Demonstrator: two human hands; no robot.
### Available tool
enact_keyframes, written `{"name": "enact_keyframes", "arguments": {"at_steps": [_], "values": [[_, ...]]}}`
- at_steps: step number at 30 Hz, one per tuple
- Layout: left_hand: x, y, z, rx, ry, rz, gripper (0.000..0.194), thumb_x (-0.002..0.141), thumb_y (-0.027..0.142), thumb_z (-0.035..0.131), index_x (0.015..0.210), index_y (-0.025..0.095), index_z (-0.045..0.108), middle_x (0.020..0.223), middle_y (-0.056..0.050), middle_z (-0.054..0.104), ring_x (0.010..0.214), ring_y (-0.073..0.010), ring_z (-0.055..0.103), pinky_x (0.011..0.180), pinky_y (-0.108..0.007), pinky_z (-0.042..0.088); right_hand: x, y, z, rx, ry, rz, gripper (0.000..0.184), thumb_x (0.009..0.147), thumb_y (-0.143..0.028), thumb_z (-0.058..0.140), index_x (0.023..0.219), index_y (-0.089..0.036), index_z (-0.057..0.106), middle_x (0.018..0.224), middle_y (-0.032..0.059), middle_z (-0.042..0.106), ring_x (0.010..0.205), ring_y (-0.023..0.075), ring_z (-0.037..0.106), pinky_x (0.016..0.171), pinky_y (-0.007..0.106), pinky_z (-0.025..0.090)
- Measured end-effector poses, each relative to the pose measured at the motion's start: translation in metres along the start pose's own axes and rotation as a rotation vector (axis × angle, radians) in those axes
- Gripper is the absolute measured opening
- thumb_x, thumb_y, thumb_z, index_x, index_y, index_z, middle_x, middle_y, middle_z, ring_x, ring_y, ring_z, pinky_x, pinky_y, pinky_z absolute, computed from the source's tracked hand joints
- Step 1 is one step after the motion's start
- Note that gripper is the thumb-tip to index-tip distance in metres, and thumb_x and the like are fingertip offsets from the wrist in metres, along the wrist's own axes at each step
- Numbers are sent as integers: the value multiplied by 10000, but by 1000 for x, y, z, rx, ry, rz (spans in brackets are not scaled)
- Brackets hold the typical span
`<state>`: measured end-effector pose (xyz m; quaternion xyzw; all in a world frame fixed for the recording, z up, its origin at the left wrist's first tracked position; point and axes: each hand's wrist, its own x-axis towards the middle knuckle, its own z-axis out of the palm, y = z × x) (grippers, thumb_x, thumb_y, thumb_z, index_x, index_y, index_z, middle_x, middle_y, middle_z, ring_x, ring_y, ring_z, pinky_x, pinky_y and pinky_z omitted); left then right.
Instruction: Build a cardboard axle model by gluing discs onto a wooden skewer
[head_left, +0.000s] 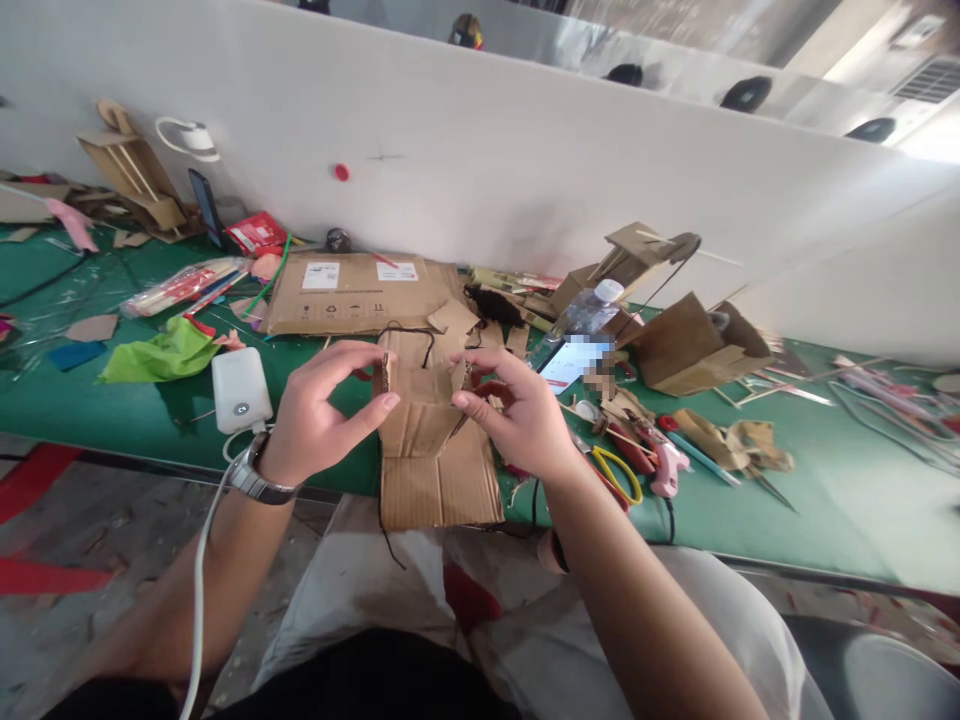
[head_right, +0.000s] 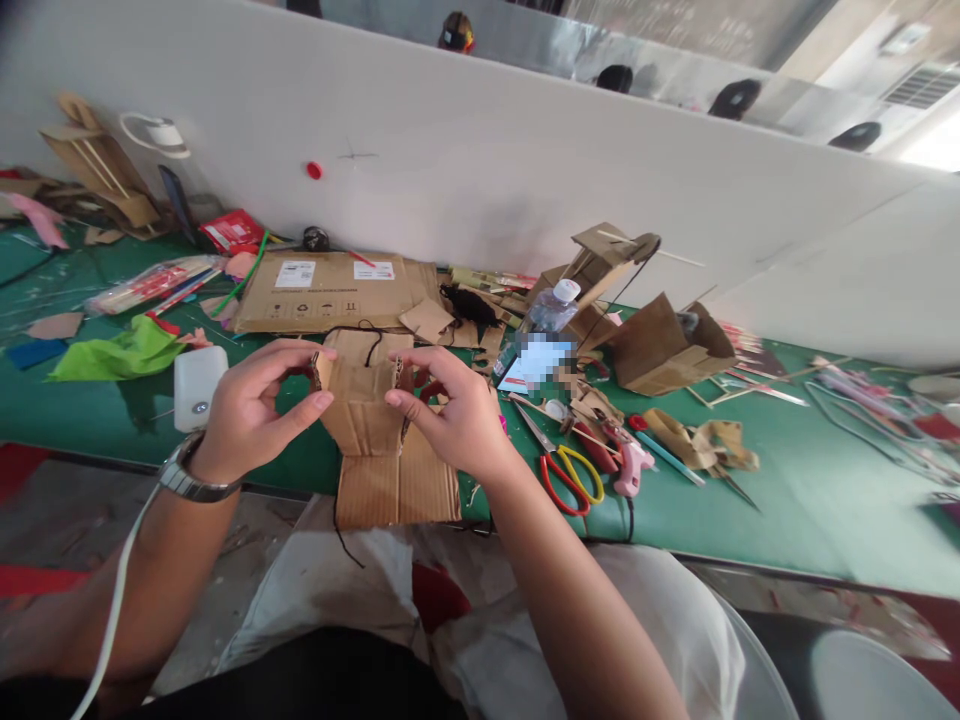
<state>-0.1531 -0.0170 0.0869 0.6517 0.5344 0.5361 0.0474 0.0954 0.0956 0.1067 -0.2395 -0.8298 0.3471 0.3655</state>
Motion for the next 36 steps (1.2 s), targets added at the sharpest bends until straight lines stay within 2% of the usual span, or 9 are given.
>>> {"name": "enact_keyframes", "arguments": {"at_steps": [12, 18, 27, 30, 33, 36], "values": [[-4, -5, 4, 0, 35, 4, 290, 1002, 404, 781, 1219, 212, 798, 1283, -134, 812, 1107, -271, 783, 932, -423, 678, -1, -2, 4, 26, 27, 26, 434, 1033, -550, 782, 1337, -240, 783, 1291, 112, 818, 982, 219, 755, 882, 390, 653], [-4, -6, 5, 11, 31, -12, 313, 995, 447, 784, 1215, 225, 805, 1276, -135, 819, 1074, -270, 783, 913, -441, 688, 0, -3, 4, 30, 19, 44, 449, 1015, -574, 796, 1313, -239, 786, 1297, 120, 818, 973, 225, 764, 852, 393, 654], [-4, -5, 5, 21, 30, 18, 283, 1001, 411, 778, 1212, 226, 801, 1275, -129, 817, 1093, -275, 783, 916, -440, 678, -2, -3, 5, 46, 20, 58, 445, 1012, -555, 803, 1321, -236, 781, 1283, 116, 813, 936, 211, 739, 826, 378, 642], [-4, -6, 4, 22, 38, 38, 228, 1008, 377, 771, 1186, 234, 786, 1268, -122, 812, 1137, -279, 774, 973, -467, 662, -3, -8, 6, 100, 39, 74, 444, 1010, -572, 798, 1298, -235, 777, 1289, 111, 808, 936, 202, 727, 821, 366, 641], [-4, -4, 4, -7, 157, 91, 190, 1003, 342, 768, 1176, 265, 775, 1260, -101, 793, 1183, -295, 754, 1056, -533, 628, -3, -14, -3, 183, 79, 108, 451, 999, -608, 794, 1273, -252, 761, 1336, 101, 783, 940, 195, 705, 758, 334, 641], [-9, 10, 10, -11, 348, 175, 249, 985, 340, 765, 1233, 313, 778, 1223, -90, 762, 1159, -315, 723, 1030, -571, 616, -5, -14, -29, 207, 132, 129, 423, 977, -567, 826, 1256, -256, 760, 1347, 92, 765, 942, 189, 686, 738, 319, 639]]}}
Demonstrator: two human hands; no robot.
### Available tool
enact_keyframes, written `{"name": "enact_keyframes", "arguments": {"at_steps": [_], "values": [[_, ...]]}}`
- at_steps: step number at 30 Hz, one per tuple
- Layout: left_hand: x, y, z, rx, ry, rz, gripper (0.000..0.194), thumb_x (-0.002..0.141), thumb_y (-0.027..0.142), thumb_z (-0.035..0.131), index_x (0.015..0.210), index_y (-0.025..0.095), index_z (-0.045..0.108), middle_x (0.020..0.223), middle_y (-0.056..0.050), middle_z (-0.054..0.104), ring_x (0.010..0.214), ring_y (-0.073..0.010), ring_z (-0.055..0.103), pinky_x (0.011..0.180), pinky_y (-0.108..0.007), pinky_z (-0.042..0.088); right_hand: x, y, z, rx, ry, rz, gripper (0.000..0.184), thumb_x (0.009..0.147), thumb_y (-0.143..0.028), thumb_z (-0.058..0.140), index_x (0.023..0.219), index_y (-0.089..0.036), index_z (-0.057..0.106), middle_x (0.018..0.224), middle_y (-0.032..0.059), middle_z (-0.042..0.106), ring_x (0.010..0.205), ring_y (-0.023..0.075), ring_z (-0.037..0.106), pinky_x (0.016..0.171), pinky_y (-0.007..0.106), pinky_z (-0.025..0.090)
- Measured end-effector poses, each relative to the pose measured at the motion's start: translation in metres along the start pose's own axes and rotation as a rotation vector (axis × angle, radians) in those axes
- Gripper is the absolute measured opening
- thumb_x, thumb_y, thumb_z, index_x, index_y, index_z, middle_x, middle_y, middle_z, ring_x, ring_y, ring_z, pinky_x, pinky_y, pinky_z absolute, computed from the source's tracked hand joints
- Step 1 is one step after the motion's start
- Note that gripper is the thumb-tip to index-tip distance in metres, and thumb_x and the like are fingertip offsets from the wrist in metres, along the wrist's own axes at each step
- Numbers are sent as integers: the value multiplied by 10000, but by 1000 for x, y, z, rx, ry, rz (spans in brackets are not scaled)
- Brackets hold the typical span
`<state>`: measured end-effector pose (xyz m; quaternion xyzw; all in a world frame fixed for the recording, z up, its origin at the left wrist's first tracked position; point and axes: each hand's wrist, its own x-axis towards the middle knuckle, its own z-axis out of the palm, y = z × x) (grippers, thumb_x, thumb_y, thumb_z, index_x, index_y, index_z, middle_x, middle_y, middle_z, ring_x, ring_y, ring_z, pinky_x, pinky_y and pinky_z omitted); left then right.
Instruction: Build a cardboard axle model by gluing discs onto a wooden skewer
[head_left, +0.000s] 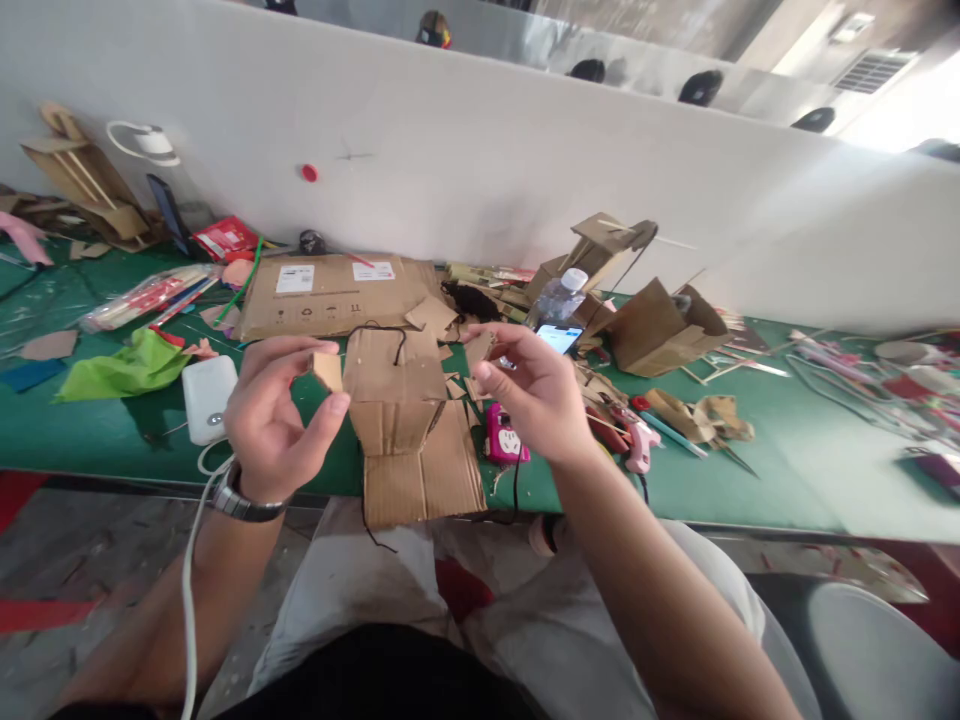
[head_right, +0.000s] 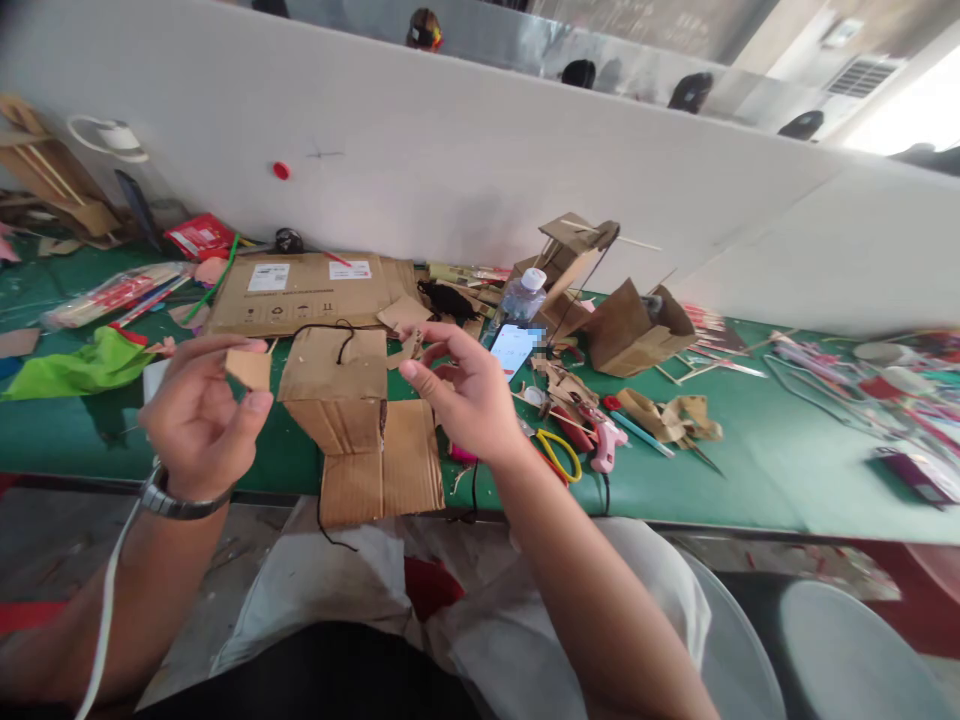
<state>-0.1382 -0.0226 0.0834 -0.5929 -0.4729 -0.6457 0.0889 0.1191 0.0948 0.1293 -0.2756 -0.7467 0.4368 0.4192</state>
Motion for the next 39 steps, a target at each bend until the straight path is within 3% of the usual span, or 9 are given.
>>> {"name": "enact_keyframes", "arguments": {"at_steps": [4, 10, 13, 18, 20, 24, 28, 32, 39], "values": [[-19, 39, 19, -94, -83, 95, 402, 971, 396, 728, 1366, 318, 737, 1129, -99, 742, 1020, -310, 719, 856, -540, 654, -4, 6, -48, -83, 80, 79, 390, 912, -460, 889, 1206, -223, 791, 1184, 84, 779, 919, 191, 675, 711, 317, 626], [-56, 93, 61, -272, -380, 255, 554, 922, 437, 813, 1445, 332, 666, 1028, -53, 842, 821, -281, 793, 710, -504, 719, -18, 32, -101, -122, 104, 201, 373, 884, -412, 892, 1166, -186, 797, 1013, 58, 764, 800, 170, 667, 673, 323, 613], [-63, 102, 85, -368, -577, 159, 567, 955, 319, 774, 1496, 322, 606, 1144, -83, 848, 977, -310, 831, 859, -513, 754, -24, 48, -115, -77, 168, 217, 413, 890, -398, 865, 1235, -192, 769, 1000, 38, 747, 734, 148, 676, 673, 324, 619], [-69, 76, 127, -339, -798, 113, 373, 1037, 239, 662, 1408, 272, 635, 1252, -114, 790, 1187, -271, 770, 1081, -450, 686, -35, 73, -140, -180, 244, 329, 395, 903, -409, 755, 1226, -183, 740, 936, 32, 722, 744, 194, 765, 717, 376, 671], [-69, 55, 137, -320, -722, 197, 340, 1016, 297, 698, 1350, 236, 676, 1175, -122, 796, 1092, -289, 780, 992, -481, 695, -39, 81, -155, -251, 257, 384, 311, 889, -360, 707, 1136, -173, 737, 844, 33, 721, 705, 204, 752, 681, 371, 656], [-66, 12, 139, -178, -727, 206, 312, 996, 290, 743, 1297, 211, 712, 1158, -133, 803, 1086, -292, 770, 984, -496, 651, -44, 90, -187, -456, 299, 470, 200, 846, -270, 600, 979, -189, 724, 669, 13, 662, 584, 190, 638, 563, 320, 526], [-56, -14, 128, -51, -716, 162, 294, 986, 311, 745, 1267, 225, 727, 1185, -126, 799, 1088, -293, 756, 992, -494, 629, -45, 96, -206, -724, 242, 549, 177, 818, -207, 572, 854, -217, 745, 713, 44, 730, 673, 215, 645, 641, 330, 471], [-43, -12, 131, -64, -723, 115, 284, 998, 301, 730, 1269, 216, 717, 1203, -124, 789, 1118, -286, 750, 1009, -478, 628, -45, 105, -199, -901, 46, 612, 186, 876, -250, 645, 914, -236, 827, 855, 59, 819, 761, 242, 699, 701, 342, 476], [-40, 9, 168, -313, -743, 121, 304, 994, 297, 727, 1285, 215, 693, 1203, -135, 793, 1138, -289, 762, 1002, -463, 637, -42, 123, -162, -1142, -175, 605, 295, 916, -349, 784, 1174, -257, 894, 1112, 136, 868, 1030, 342, 772, 846, 397, 552]]}}
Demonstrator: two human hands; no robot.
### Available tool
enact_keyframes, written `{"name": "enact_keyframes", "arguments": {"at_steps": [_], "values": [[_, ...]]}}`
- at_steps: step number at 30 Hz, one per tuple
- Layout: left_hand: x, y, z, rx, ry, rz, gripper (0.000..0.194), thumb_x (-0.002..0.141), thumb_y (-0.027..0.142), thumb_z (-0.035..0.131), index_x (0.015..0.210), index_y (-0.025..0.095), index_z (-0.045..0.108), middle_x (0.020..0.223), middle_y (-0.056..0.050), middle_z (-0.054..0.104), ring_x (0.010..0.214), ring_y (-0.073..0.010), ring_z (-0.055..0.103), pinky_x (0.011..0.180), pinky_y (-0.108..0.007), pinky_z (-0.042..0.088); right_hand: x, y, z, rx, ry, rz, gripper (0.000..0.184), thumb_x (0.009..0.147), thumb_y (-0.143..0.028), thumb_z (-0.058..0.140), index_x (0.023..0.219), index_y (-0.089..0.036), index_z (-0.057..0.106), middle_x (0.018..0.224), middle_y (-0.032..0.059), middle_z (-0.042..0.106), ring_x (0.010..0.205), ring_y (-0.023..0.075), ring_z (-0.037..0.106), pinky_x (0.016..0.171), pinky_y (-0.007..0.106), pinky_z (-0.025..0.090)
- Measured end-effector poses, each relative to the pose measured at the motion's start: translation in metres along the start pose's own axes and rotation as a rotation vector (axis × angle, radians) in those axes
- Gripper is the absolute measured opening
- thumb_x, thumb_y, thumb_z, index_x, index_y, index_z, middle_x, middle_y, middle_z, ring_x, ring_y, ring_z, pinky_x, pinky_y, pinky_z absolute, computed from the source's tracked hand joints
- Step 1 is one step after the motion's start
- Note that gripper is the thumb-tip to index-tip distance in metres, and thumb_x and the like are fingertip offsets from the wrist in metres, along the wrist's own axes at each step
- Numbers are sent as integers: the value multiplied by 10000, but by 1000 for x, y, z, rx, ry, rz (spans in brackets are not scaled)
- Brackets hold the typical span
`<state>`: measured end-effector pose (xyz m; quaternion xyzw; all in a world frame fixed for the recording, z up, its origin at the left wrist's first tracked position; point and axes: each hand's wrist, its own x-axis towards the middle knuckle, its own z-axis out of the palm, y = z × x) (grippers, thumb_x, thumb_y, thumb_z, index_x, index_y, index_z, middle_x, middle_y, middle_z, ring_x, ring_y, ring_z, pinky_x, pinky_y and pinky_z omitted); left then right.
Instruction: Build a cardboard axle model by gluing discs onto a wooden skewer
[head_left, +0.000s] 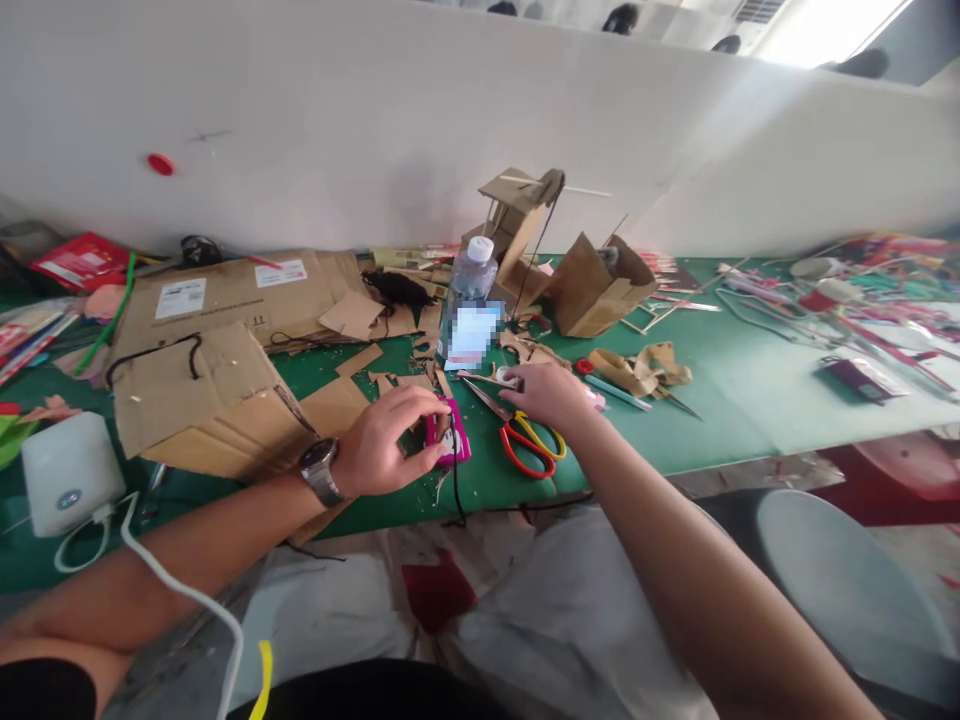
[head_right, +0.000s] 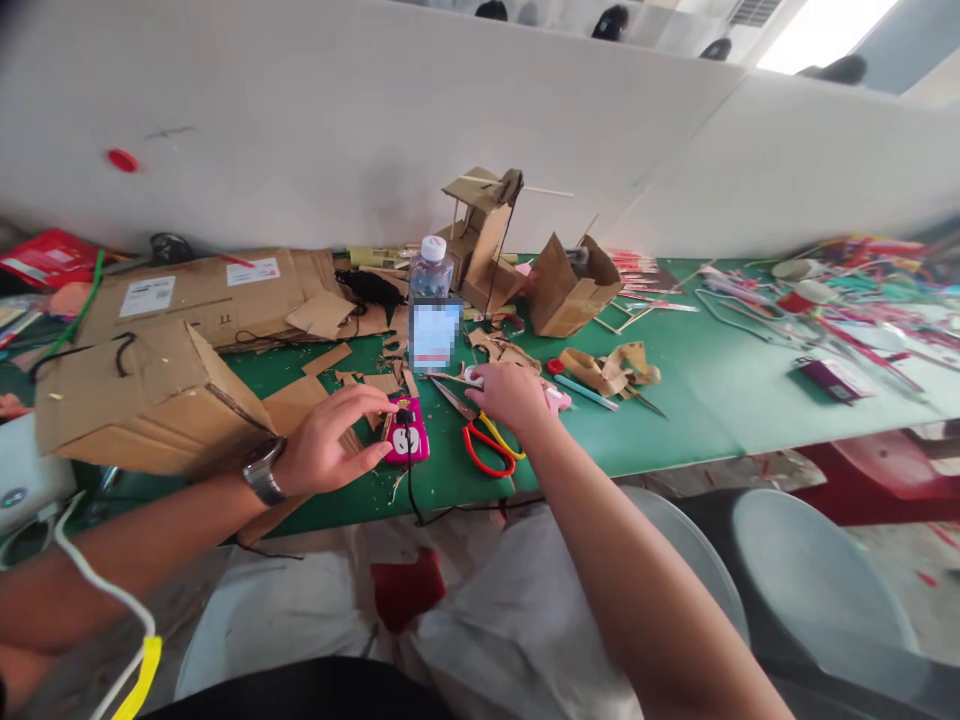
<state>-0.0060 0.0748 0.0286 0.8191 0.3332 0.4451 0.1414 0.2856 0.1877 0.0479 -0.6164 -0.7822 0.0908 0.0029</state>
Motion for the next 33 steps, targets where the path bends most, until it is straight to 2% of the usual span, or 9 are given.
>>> {"name": "enact_keyframes", "arguments": {"at_steps": [5, 11, 14, 17, 22, 24, 27, 30, 33], "values": [[-7, -17, 7, -86, 56, -81, 290, 1000, 281, 725, 1277, 199, 693, 1129, -107, 768, 952, -223, 732, 856, -376, 620, 1, -6, 3, -110, 21, 12, 249, 977, -243, 659, 996, -216, 906, 1026, 165, 868, 941, 326, 783, 771, 378, 518], [-20, -27, 6, -230, 82, -273, 254, 1030, 314, 714, 1250, 186, 704, 1055, -77, 723, 885, -189, 673, 829, -340, 585, -13, -3, 0, -88, 88, -25, 247, 978, -288, 634, 973, -208, 868, 926, 131, 853, 821, 299, 753, 666, 348, 444], [-24, -29, 9, -331, 82, -356, 280, 1039, 338, 723, 1274, 186, 708, 1088, -87, 730, 899, -187, 672, 846, -335, 582, -29, -9, -3, -24, 127, -111, 222, 989, -303, 641, 957, -221, 844, 896, 91, 839, 813, 257, 747, 692, 331, 469], [-28, -31, 13, -428, 91, -411, 336, 1043, 360, 739, 1337, 201, 707, 1162, -103, 752, 923, -184, 675, 870, -328, 585, -48, -21, -5, 40, 164, -217, 191, 989, -285, 652, 941, -222, 826, 963, 79, 834, 840, 229, 758, 733, 322, 514], [-29, -35, 15, -570, 168, -429, 330, 1047, 358, 754, 1347, 223, 730, 1325, -126, 757, 1140, -212, 718, 948, -307, 600, -77, -45, -8, 267, 341, -528, 195, 1029, -182, 603, 946, -198, 779, 1046, 79, 843, 860, 197, 794, 740, 296, 572], [-30, -34, 15, -639, 191, -441, 315, 1045, 343, 763, 1337, 228, 741, 1369, -127, 763, 1184, -216, 738, 989, -311, 615, -83, -52, -10, 285, 354, -568, 171, 1019, -156, 622, 948, -193, 773, 965, 54, 848, 781, 181, 781, 689, 290, 563], [-30, -32, 15, -748, 203, -465, 298, 1043, 323, 775, 1326, 230, 758, 1335, -119, 799, 1046, -185, 793, 991, -324, 651, -86, -58, -12, 284, 355, -609, 183, 1033, -158, 633, 989, -189, 808, 820, 21, 821, 693, 173, 748, 652, 296, 544], [-30, -28, 14, -806, 196, -472, 329, 1033, 340, 795, 1339, 219, 779, 1243, -120, 830, 997, -193, 817, 976, -340, 676, -87, -61, -14, 286, 374, -643, 252, 1046, -146, 628, 1126, -196, 862, 808, 19, 824, 678, 174, 738, 638, 306, 532], [-28, -25, 12, -821, 184, -473, 379, 1034, 385, 793, 1371, 212, 790, 1180, -128, 838, 945, -204, 824, 940, -367, 695, -89, -63, -15, 298, 370, -640, 252, 1059, -164, 657, 1138, -206, 892, 803, 25, 828, 676, 183, 730, 636, 318, 537]]}}
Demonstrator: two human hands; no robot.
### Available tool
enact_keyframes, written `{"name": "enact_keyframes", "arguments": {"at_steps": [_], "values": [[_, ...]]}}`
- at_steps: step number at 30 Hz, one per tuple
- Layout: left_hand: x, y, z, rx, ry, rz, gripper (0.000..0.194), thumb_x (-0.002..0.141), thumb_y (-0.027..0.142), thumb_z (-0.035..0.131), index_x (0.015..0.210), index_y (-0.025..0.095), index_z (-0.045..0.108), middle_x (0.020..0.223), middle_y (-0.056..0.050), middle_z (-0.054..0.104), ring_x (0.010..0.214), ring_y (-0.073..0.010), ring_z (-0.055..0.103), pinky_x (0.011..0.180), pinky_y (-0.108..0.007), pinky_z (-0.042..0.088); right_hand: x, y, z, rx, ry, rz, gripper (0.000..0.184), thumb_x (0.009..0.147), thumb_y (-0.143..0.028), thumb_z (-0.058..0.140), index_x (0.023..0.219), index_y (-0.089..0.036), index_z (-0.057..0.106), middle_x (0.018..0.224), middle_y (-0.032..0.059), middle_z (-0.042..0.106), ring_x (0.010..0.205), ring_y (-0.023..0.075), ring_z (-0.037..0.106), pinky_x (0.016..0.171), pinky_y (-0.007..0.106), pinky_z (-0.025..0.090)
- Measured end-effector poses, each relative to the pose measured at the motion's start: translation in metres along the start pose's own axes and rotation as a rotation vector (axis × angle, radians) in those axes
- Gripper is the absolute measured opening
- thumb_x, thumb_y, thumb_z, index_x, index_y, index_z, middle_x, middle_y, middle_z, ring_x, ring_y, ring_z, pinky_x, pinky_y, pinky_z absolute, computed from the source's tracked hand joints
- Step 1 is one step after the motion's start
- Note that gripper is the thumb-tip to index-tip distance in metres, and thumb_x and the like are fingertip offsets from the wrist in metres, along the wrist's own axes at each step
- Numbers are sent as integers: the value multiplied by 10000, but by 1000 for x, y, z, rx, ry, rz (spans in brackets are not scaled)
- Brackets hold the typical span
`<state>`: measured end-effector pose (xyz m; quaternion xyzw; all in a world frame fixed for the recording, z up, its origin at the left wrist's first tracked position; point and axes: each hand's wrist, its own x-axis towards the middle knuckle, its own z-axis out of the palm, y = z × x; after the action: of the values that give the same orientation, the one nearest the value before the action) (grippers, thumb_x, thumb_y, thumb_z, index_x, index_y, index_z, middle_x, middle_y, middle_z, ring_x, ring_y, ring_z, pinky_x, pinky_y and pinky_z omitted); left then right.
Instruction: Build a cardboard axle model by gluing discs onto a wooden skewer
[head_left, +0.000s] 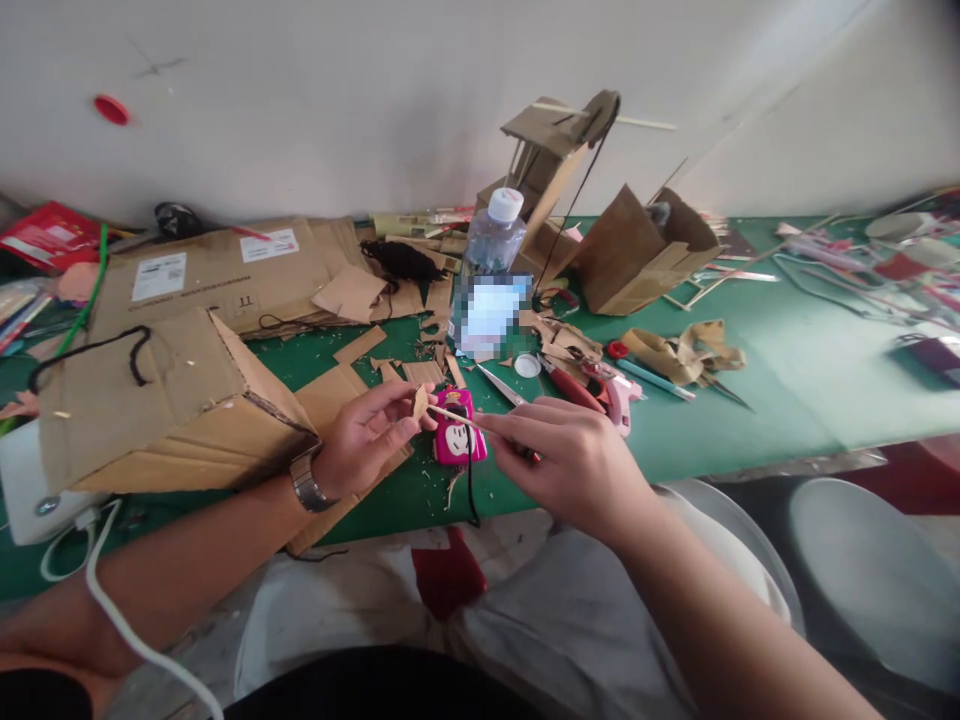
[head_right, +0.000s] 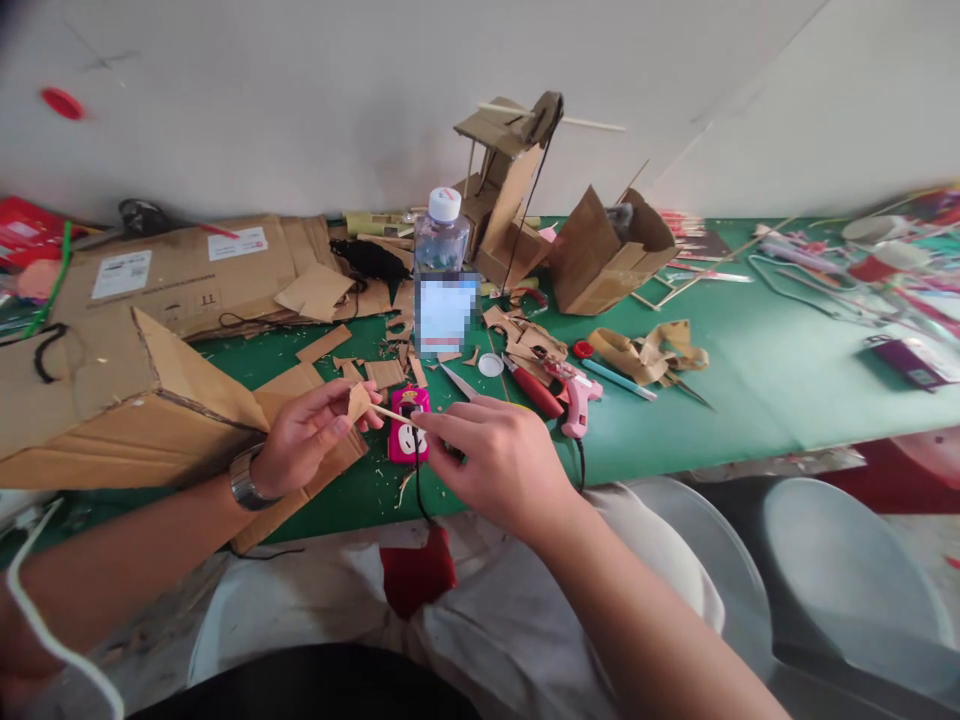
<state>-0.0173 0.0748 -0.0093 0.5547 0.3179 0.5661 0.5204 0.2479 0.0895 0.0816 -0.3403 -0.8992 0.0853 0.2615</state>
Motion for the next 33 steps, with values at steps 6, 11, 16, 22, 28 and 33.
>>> {"name": "enact_keyframes", "arguments": {"at_steps": [6, 11, 16, 22, 28, 33], "values": [[2, 6, 2, 66, 13, -34, 358, 1037, 423, 784, 1324, 216, 837, 1047, -113, 831, 935, -227, 831, 877, -366, 708, -1, -3, 2, 5, 29, 56, 226, 1085, -208, 681, 1087, -198, 907, 829, 44, 850, 698, 196, 751, 643, 325, 541], [1, 5, 0, 150, 9, -37, 438, 1039, 423, 781, 1417, 204, 800, 1074, -123, 852, 937, -235, 837, 878, -368, 707, -1, -2, 2, 5, 9, 74, 240, 1086, -215, 668, 1102, -215, 908, 839, 42, 848, 738, 200, 770, 673, 321, 558], [-1, 2, -2, 211, 5, -23, 445, 1053, 416, 758, 1439, 198, 788, 1152, -141, 854, 1038, -261, 837, 933, -389, 705, -2, -3, 0, -10, -25, 115, 242, 1074, -224, 671, 1045, -232, 911, 825, 42, 842, 731, 196, 771, 652, 308, 526], [-3, -1, -6, 328, -12, 6, 421, 1064, 375, 739, 1458, 234, 785, 1270, -144, 843, 1095, -250, 825, 1024, -401, 680, -3, -4, -1, -14, -71, 151, 258, 1072, -237, 657, 1044, -245, 913, 822, 45, 836, 743, 194, 768, 645, 301, 496], [-2, 3, -6, 355, -1, -15, 429, 1042, 369, 763, 1450, 240, 795, 1118, -122, 868, 1170, -287, 805, 1099, -448, 654, -2, -4, 1, -2, -86, 185, 267, 1071, -250, 652, 1048, -267, 917, 849, 50, 854, 756, 198, 779, 637, 303, 499], [-1, 5, -5, 349, 9, -5, 401, 1036, 355, 769, 1418, 243, 814, 1112, -118, 865, 1095, -268, 826, 1054, -422, 676, -2, -5, 2, 26, -74, 198, 260, 1070, -247, 663, 1047, -267, 921, 844, 48, 855, 755, 200, 790, 638, 299, 505]]}}
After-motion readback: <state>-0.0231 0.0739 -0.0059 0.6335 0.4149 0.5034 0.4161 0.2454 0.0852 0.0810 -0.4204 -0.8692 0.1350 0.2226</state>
